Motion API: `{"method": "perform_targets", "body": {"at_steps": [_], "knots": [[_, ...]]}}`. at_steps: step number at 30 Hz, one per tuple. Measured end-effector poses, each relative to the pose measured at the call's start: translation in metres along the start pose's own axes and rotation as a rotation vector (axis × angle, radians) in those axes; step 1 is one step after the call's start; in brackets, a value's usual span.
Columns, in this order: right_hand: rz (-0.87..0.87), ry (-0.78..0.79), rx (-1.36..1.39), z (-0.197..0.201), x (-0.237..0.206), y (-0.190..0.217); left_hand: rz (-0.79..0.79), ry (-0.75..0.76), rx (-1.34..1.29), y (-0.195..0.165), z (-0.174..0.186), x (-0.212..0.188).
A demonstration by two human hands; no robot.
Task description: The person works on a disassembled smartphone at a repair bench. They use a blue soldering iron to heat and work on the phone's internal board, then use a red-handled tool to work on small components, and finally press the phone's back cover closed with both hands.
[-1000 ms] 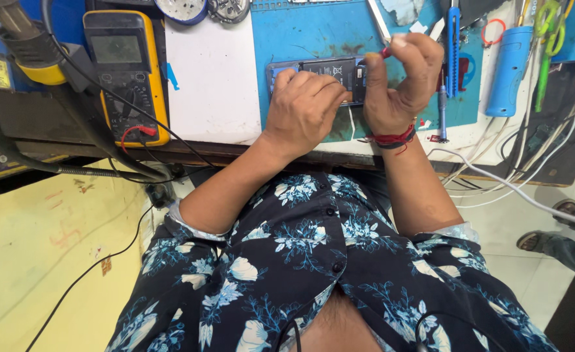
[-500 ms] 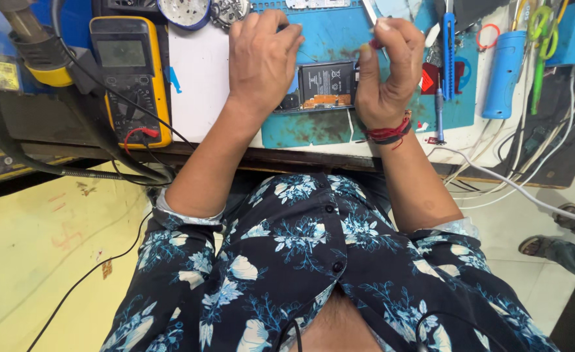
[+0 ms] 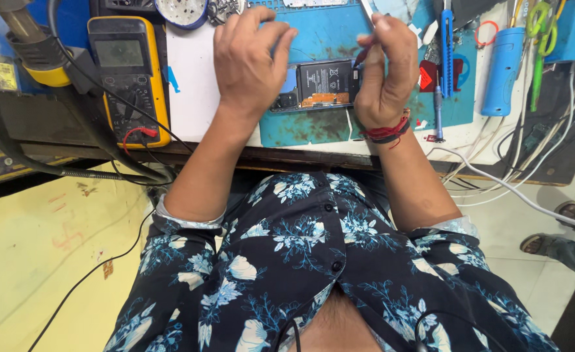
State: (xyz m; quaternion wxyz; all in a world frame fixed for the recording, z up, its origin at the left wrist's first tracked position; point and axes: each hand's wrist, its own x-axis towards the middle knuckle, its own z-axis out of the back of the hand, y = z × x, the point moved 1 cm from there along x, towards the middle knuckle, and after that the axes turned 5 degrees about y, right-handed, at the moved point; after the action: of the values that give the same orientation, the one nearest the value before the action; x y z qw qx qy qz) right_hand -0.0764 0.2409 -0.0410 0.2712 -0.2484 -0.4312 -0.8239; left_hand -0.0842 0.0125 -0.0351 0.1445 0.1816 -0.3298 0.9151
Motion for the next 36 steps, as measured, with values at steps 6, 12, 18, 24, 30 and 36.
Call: {"method": "perform_targets", "body": {"at_steps": [6,12,18,24,30,36], "knots": [[-0.291,-0.225,0.486,-0.002,-0.015,-0.001,-0.128,0.077,-0.181,-0.039,-0.008,-0.01],[-0.309,-0.34,0.558,0.008,-0.033,0.0,-0.172,0.132,-0.196,-0.051,-0.029,-0.015],[-0.307,-0.4,0.432,0.017,-0.042,-0.006,-0.133,0.109,0.04,-0.029,-0.035,-0.001],[-0.276,-0.279,0.449,0.019,-0.054,-0.004,-0.057,0.139,0.093,-0.026,-0.025,-0.001],[-0.26,-0.247,0.35,0.017,-0.061,-0.001,-0.154,0.187,-0.086,-0.047,-0.015,-0.034],[-0.249,-0.285,0.335,0.024,-0.066,-0.001,-0.109,0.217,-0.03,-0.036,0.002,-0.059]]}}
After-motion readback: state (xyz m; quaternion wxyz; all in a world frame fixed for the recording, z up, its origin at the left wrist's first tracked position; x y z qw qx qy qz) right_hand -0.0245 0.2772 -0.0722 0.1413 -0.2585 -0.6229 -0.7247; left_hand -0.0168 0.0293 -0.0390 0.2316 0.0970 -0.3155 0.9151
